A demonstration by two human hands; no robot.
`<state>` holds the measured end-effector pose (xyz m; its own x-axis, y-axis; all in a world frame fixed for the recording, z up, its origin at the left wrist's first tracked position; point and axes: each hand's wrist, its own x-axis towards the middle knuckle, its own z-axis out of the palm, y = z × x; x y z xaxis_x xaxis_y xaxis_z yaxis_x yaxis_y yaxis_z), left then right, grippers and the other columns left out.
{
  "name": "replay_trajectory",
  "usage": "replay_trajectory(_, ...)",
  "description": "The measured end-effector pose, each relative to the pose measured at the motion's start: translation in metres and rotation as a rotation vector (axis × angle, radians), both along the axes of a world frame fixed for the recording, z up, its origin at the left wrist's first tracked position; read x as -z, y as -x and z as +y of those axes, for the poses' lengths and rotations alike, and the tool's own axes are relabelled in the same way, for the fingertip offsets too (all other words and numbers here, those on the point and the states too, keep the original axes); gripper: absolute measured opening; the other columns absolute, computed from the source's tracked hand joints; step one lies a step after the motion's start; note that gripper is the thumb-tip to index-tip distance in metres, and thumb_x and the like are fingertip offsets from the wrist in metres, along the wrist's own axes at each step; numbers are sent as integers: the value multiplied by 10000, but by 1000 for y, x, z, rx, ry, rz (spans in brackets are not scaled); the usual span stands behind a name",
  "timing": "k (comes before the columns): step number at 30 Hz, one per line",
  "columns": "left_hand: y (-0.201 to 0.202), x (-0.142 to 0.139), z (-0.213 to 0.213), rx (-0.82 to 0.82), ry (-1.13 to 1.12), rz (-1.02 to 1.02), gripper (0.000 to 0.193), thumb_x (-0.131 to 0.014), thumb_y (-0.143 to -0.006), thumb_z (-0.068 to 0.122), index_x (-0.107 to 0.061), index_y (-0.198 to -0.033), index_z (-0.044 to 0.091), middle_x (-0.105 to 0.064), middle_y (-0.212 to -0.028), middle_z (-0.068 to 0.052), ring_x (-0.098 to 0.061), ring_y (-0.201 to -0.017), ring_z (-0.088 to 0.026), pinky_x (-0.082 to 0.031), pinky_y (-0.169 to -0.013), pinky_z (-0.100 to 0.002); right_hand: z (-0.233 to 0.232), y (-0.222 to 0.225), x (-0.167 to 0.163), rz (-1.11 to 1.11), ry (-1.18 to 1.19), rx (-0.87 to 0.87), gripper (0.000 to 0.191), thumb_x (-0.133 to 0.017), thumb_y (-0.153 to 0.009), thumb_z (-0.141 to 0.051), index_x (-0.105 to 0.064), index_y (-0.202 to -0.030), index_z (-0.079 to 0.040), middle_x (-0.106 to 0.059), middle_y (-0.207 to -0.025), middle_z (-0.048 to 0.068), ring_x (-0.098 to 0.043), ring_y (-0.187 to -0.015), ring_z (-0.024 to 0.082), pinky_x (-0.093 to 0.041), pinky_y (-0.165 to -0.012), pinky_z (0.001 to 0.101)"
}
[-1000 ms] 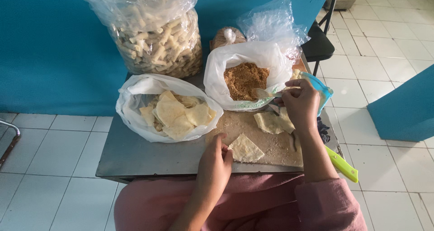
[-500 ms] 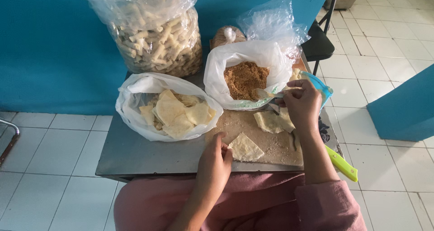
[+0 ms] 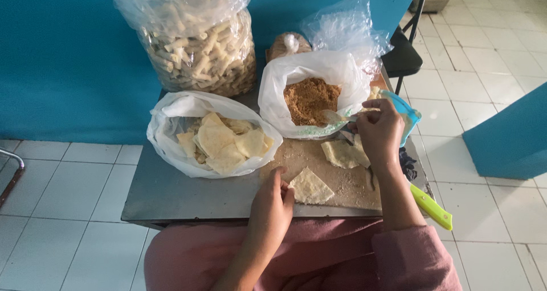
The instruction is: The person cuts flat dough sheets into smaller pieces with a knife on a cutting board, folds and rolls the pieces by hand, dips them into a bag of brown sugar powder, and places the coated pieces into a plastic bag. They repeat this cycle, occasionally scooping sugar with a spoon and gathering finished pieces.
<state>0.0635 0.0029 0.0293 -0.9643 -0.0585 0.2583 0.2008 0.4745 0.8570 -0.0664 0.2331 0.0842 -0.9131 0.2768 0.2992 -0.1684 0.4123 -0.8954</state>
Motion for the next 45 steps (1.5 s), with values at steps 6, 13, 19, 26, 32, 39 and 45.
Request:
replay_trajectory(6, 0, 1, 0, -4, 6, -19, 420, -673, -856, 8, -570, -1263, 7, -707, -870, -147, -715, -825, -332, -557, -744, -439, 2, 3, 2, -11, 56, -20, 241, -600, -907, 85, -591, -1148, 86, -747, -882, 180, -770, -745, 190, -645, -660, 287)
replay_trajectory(13, 0, 2, 0, -7, 18, 4, 423, -682, -853, 12, -567, -1261, 8, -703, -879, -144, -708, -826, -333, -551, -745, -444, 12, 2, 6, -44, 267, -82, 239, -612, -904, 88, -579, -1138, 120, -731, -894, 204, -768, -745, 235, -649, -663, 310)
replay_trajectory(19, 0, 4, 1, -18, 8, 36, 411, -683, -858, 12, -571, -1253, 13, -702, -910, -149, -710, -832, -334, -560, -734, -438, 18, -13, 4, -57, 435, -96, 224, -602, -926, 62, -572, -1138, 125, -711, -930, 225, -757, -746, 249, -652, -677, 316)
replay_trajectory(26, 0, 4, 1, -29, 12, 43, 415, -680, -866, 17, -571, -1267, 14, -707, -900, -146, -717, -822, -327, -564, -733, -439, 16, -69, 2, -174, 334, -42, 254, -639, -947, 1, -610, -1181, 96, -733, -938, 232, -742, -753, 226, -572, -615, 315)
replay_trajectory(32, -1, -2, 0, 5, -13, 29, 451, -662, -864, -7, -562, -1303, 18, -700, -876, -143, -708, -799, -311, -559, -747, -424, 1, -127, 19, -258, 247, -88, 250, -605, -915, 39, -602, -1165, 43, -773, -978, 196, -778, -787, 224, -647, -712, 331)
replay_trajectory(39, -1, -11, 3, 39, -66, -97, 457, -633, -919, 12, -511, -1358, 46, -706, -906, -122, -712, -770, -255, -560, -723, -391, -8, -169, 35, 137, -213, -199, 230, -640, -913, 48, -627, -1143, 38, -792, -1072, 141, -808, -913, 201, -646, -760, 287)
replay_trajectory(45, -4, -14, 5, 68, -148, -11, 447, -617, -931, 30, -508, -1364, 48, -714, -916, -120, -731, -789, -228, -583, -726, -361, -6, -177, 15, 520, -811, -466, 386, -728, -795, 9, -612, -1159, 59, -757, -1130, 177, -777, -911, 263, -619, -749, 361)
